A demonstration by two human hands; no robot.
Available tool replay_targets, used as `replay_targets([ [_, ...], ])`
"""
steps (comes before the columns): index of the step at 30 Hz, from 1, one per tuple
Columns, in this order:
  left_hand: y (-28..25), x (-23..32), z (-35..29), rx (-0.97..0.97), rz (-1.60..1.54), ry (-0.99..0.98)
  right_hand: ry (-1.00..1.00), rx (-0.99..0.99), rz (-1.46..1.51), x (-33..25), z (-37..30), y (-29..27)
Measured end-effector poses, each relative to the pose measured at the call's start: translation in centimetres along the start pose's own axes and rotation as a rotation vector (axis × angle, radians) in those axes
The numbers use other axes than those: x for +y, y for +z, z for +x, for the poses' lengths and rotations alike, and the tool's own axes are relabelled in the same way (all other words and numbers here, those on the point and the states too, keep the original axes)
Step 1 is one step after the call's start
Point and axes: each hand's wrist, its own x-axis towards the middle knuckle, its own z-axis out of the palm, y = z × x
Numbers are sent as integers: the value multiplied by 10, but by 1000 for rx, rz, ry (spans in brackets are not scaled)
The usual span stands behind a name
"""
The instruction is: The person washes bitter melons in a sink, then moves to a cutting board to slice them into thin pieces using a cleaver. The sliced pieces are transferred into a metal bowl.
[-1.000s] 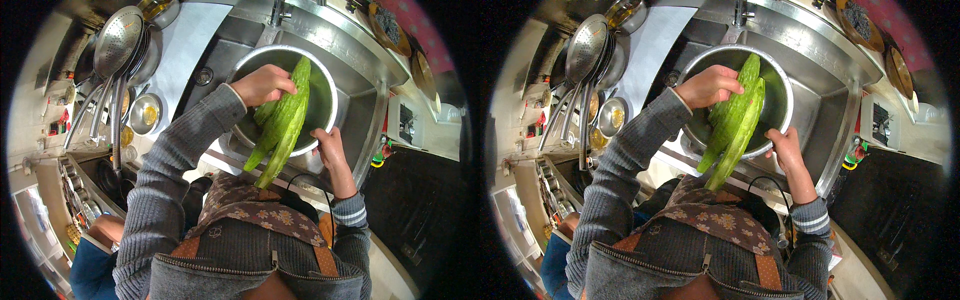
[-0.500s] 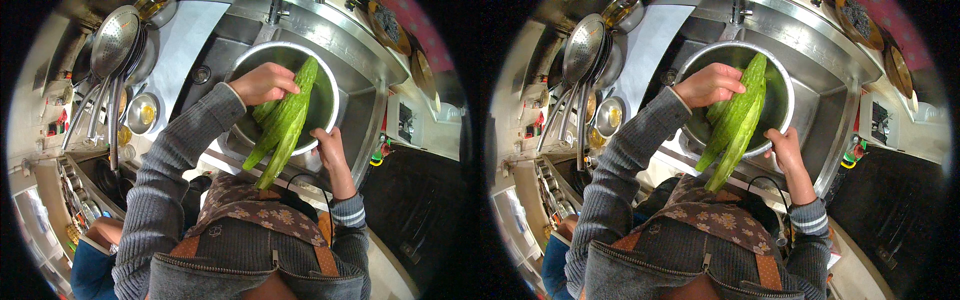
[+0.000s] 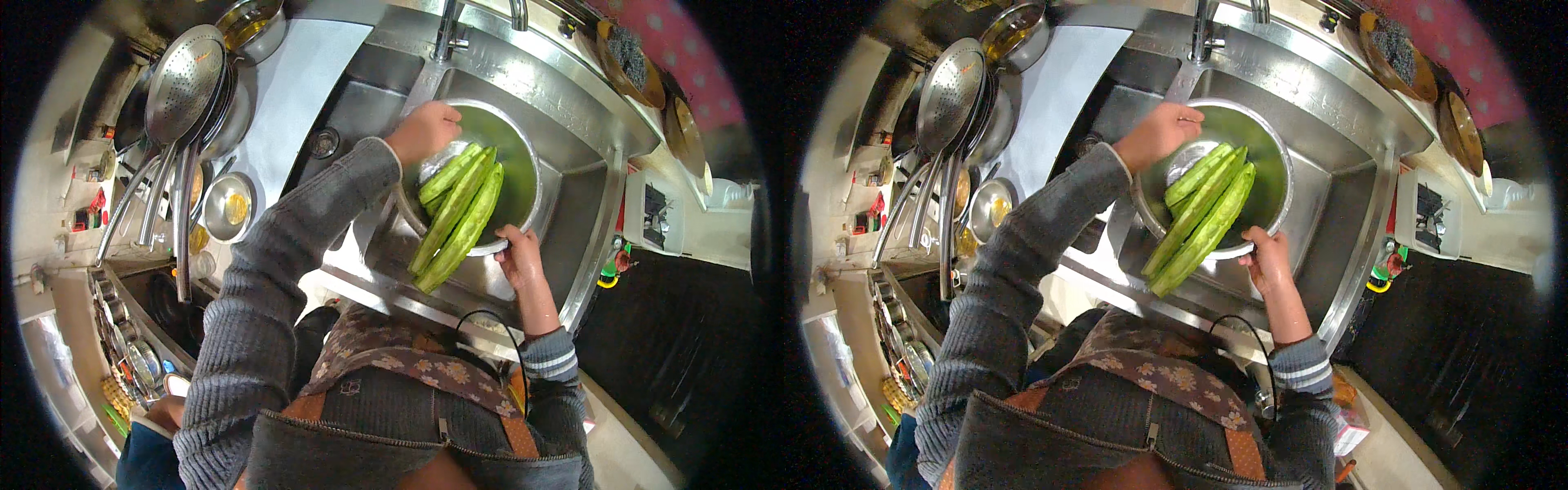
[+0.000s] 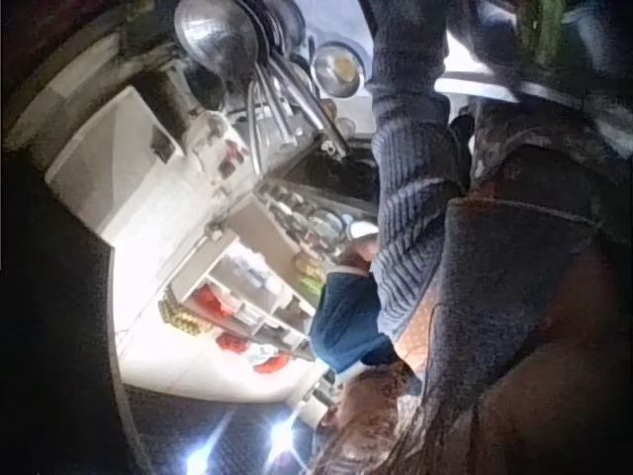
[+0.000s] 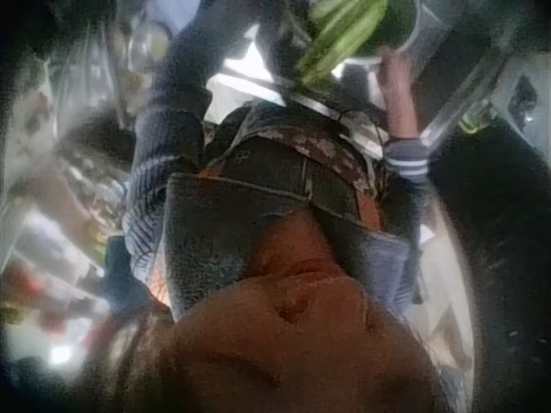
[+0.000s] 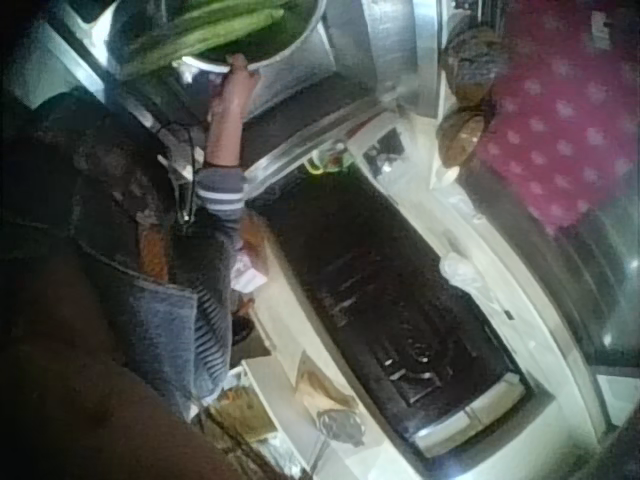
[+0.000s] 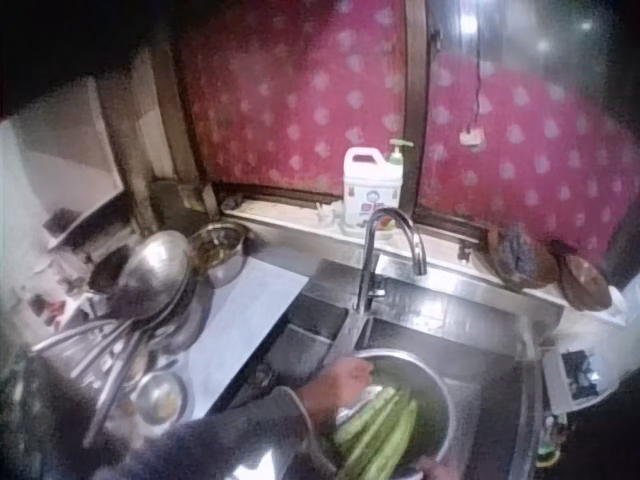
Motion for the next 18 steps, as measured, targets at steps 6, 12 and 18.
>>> replay_targets([
  [6, -25, -16, 94, 246, 327, 172, 19, 62, 122, 14, 48, 4],
  [12, -19, -79, 188, 326, 524, 305, 126, 151, 185, 18, 86, 7],
  [18, -25, -73, 228, 54, 581, 79, 147, 172, 246, 27, 109, 0],
])
